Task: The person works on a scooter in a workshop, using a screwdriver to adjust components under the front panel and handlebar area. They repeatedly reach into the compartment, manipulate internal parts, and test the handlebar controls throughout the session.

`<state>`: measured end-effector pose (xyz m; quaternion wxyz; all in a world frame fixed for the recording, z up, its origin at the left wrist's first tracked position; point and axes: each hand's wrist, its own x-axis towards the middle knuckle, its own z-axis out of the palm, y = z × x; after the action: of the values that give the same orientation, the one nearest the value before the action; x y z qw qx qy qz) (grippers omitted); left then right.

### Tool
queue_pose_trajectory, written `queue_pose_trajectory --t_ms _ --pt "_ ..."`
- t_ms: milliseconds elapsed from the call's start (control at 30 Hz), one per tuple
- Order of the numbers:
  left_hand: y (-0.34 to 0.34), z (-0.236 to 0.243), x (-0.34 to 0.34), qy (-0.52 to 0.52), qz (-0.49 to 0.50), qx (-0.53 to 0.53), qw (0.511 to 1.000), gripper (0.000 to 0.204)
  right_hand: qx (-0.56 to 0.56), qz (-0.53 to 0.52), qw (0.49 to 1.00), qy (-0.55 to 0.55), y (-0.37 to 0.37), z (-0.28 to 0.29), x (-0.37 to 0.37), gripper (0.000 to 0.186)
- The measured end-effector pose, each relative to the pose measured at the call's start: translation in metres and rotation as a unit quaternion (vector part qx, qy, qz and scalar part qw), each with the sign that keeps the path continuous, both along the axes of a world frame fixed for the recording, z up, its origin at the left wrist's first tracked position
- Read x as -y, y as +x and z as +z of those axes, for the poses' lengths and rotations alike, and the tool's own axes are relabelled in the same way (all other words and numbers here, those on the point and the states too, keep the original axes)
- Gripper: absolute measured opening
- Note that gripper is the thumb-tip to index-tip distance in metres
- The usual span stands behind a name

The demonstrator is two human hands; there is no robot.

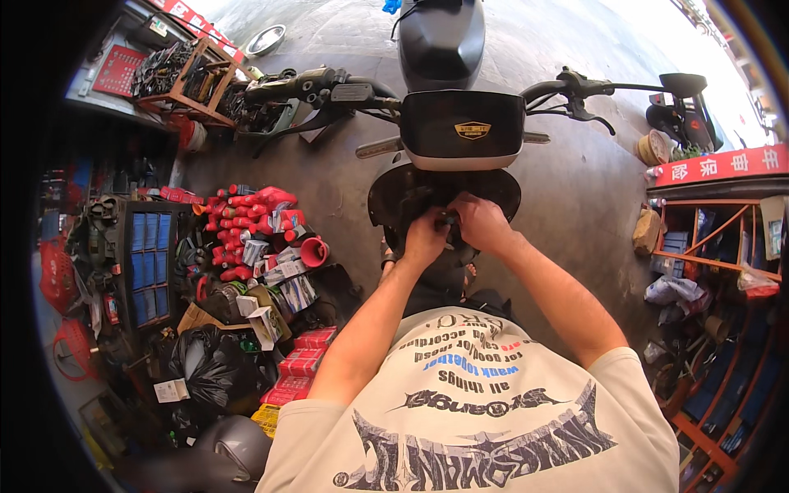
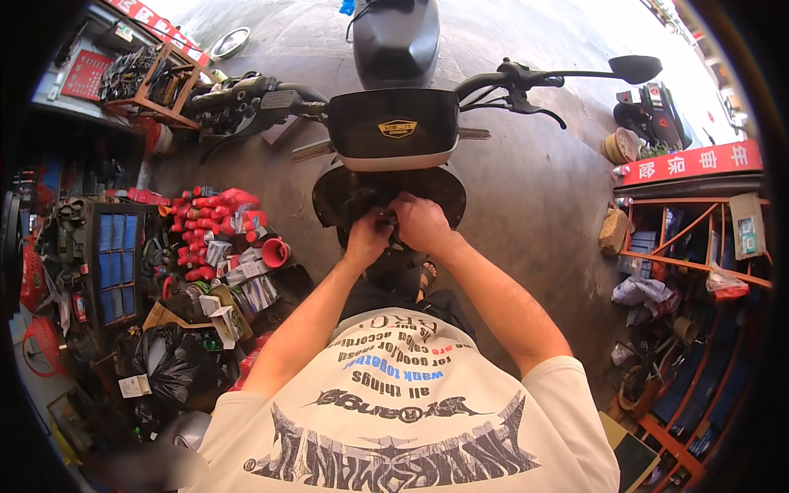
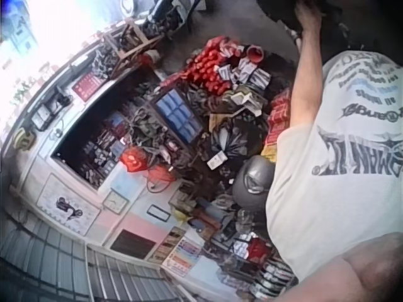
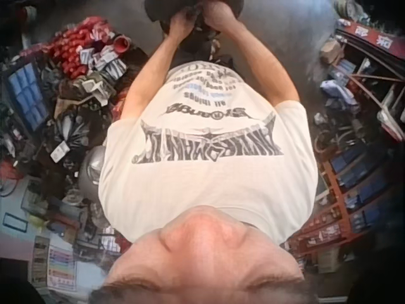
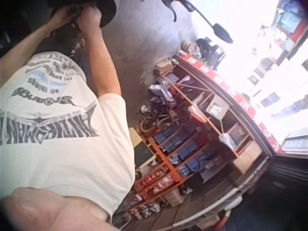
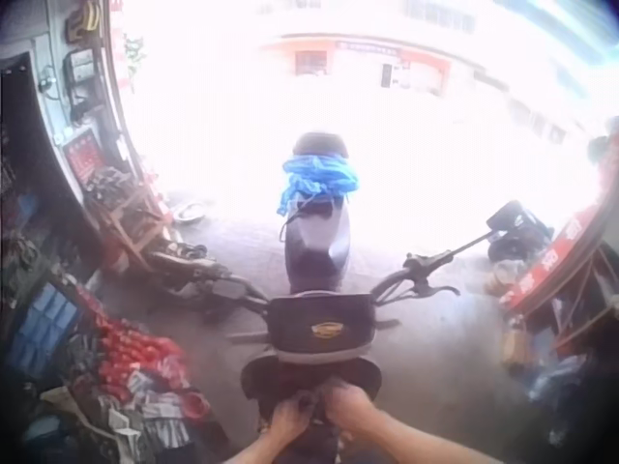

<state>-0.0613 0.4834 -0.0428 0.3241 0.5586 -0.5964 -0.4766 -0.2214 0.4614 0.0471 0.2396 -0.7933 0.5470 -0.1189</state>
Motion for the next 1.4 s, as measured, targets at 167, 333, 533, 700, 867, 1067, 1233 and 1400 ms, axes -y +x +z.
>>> queue_pose_trajectory --t_ms 167,333,533,700,867,1067,1233,1400 --pt "0.001 -0.01 -0.003 0.003 -0.007 -0.013 1.0 0.031 -0.111 0.056 0.992 -0.014 0.006 -0.011 0.012 0.015" --pt "0.009 -0.004 0.001 -0.023 -0.036 0.007 0.999 0.027 -0.149 0.096 0.984 0.021 0.005 -0.007 0.021 0.023" --pt "0.011 -0.01 0.005 -0.028 -0.025 -0.02 0.999 0.03 -0.197 0.139 0.97 -0.01 0.012 -0.01 0.027 0.024" --pt "0.014 -0.013 0.007 -0.058 -0.018 0.006 0.998 0.026 -0.235 0.168 0.958 0.0 0.018 -0.014 0.025 0.031" --pt "0.012 -0.005 0.005 -0.074 0.001 -0.012 0.997 0.02 -0.23 0.157 0.96 -0.006 0.022 -0.014 0.026 0.034" --pt "0.01 -0.019 0.005 -0.018 -0.005 -0.065 0.998 0.02 -0.216 0.131 0.966 0.057 0.023 -0.015 0.039 0.032" --pt "0.011 0.0 0.002 -0.009 0.006 -0.071 0.997 0.022 -0.231 0.136 0.96 0.088 0.027 -0.004 0.04 0.033" --pt "0.004 -0.006 0.002 -0.056 0.011 0.019 0.998 0.024 -0.235 0.121 0.96 0.092 0.023 -0.018 0.041 0.037"
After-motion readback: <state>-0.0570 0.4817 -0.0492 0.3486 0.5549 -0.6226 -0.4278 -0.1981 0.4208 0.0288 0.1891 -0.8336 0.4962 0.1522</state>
